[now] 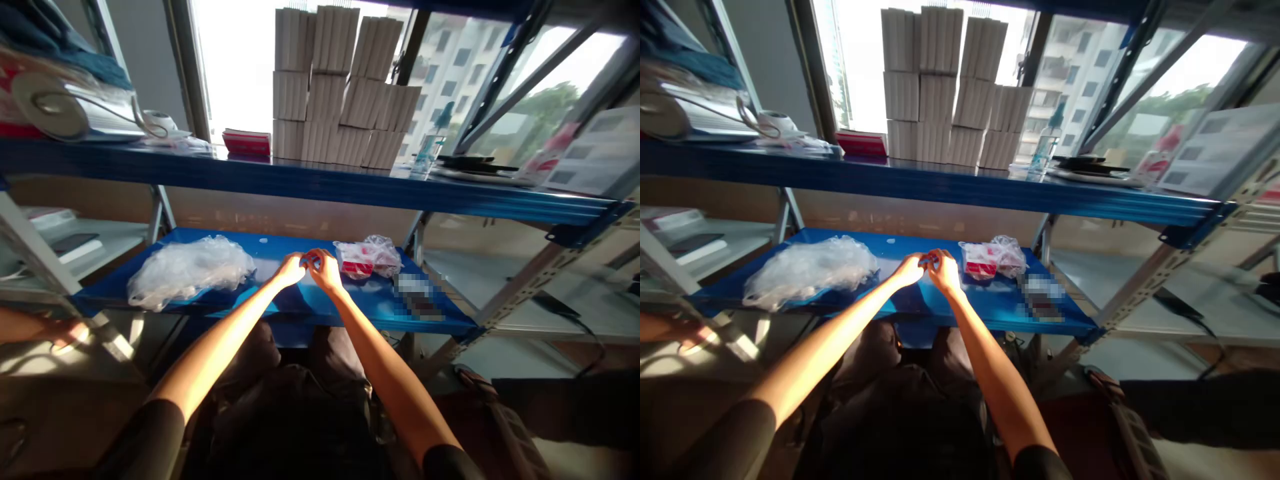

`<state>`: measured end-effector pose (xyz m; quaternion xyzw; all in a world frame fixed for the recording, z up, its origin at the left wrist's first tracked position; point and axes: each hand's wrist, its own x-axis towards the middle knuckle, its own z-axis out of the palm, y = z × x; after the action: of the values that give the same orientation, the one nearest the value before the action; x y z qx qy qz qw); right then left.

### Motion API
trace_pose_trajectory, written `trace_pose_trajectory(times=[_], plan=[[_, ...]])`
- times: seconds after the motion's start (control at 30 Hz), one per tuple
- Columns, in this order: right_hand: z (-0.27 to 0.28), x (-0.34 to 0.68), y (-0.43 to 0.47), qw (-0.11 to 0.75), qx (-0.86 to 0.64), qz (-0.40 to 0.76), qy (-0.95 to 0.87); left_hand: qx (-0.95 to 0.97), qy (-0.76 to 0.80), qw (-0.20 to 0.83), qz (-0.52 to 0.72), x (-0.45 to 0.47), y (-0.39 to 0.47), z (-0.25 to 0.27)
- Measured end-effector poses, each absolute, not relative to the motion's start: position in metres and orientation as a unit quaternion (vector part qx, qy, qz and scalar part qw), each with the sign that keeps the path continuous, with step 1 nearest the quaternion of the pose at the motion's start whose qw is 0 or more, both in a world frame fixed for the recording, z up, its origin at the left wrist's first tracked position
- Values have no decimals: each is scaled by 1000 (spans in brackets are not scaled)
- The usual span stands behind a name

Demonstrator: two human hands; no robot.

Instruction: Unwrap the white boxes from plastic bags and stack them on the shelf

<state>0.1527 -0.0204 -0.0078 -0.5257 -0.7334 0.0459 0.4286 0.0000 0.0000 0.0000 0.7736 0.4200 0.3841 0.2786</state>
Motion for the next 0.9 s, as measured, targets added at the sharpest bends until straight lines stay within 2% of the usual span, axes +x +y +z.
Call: trace_pose_trajectory(times=[0.1, 0.3, 0.4, 0.5, 0.67, 0.9], plan=[[-2, 116, -14, 414, -512, 111, -744, 772, 454, 225, 383, -59, -13, 12], [6, 37, -5, 325, -441, 211, -810, 742, 579, 75, 331, -173, -29, 21], [4, 4, -6, 279, -390, 184, -858, 731, 622, 76, 269, -216, -32, 17], [-3, -17, -10, 231, -344, 88, -906, 735, 625, 104, 244, -247, -36, 7], [-6, -32, -10, 314, -362, 71, -875, 747, 598, 120, 264, -265, -45, 0], [32, -10, 7, 489, -432, 209, -729, 775, 503, -48, 380, -223, -69, 30]])
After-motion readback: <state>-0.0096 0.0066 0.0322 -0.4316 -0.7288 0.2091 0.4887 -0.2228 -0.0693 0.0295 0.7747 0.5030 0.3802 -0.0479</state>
